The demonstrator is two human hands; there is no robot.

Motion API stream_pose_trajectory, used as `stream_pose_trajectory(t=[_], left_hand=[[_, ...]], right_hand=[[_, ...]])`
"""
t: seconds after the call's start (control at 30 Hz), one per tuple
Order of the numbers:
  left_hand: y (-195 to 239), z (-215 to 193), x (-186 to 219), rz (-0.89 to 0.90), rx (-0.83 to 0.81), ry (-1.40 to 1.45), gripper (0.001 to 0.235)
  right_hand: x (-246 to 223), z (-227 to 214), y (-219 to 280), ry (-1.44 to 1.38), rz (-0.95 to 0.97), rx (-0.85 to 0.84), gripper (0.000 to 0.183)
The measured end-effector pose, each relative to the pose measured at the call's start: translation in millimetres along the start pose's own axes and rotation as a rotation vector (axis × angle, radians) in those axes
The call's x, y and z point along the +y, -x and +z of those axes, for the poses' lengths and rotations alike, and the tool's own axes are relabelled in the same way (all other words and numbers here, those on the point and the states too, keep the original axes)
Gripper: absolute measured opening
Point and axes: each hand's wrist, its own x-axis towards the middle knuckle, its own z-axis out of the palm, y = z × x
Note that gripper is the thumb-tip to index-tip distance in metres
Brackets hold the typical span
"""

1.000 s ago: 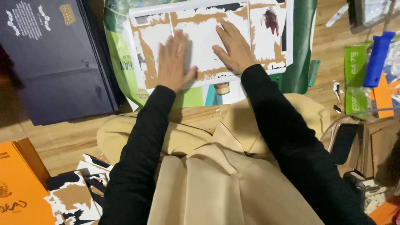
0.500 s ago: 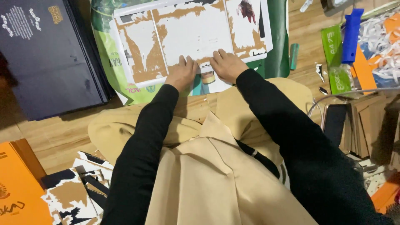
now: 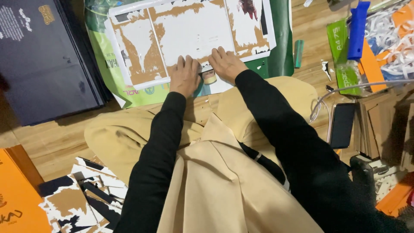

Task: Manually assembling folders by applying adhesive to cardboard bases and attaching printed paper covers.

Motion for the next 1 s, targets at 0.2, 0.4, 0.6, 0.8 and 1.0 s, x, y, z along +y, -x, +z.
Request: stream_pose_trajectory(t=[0.2,0.4,0.6,0.8,1.0], left_hand=[[-1.0,12.1,-10.6,0.042,0.083,-0.029,0.051],[-8.3,13.1,-11.7,0.075,0.238,-0.202,0.043],[-14.1,19.7,-12.2,0.04,0.292,-0.178,0.028],[-26.3,-2.2,-3.3,-0.148,0.038,0.059,0.06],[-35.5,-1.7,-15.4,-0.213,-0.156,0.326,0.062]], right_hand=[[16.8,-51.2,19.6,-0.104,-0.055,-0.022,0.045],[9.7,-18.1,9.5,-0.037,-0.005,0.05,0.031],[8.7,-2.0,4.3,-0.038,0.043,0.09,0.031],[15.2,-16.9,1.2,-0.168,0.089,0.311,0.018],[27.8,-29.9,13.9,-0.353,0.162,0.248,0.058]])
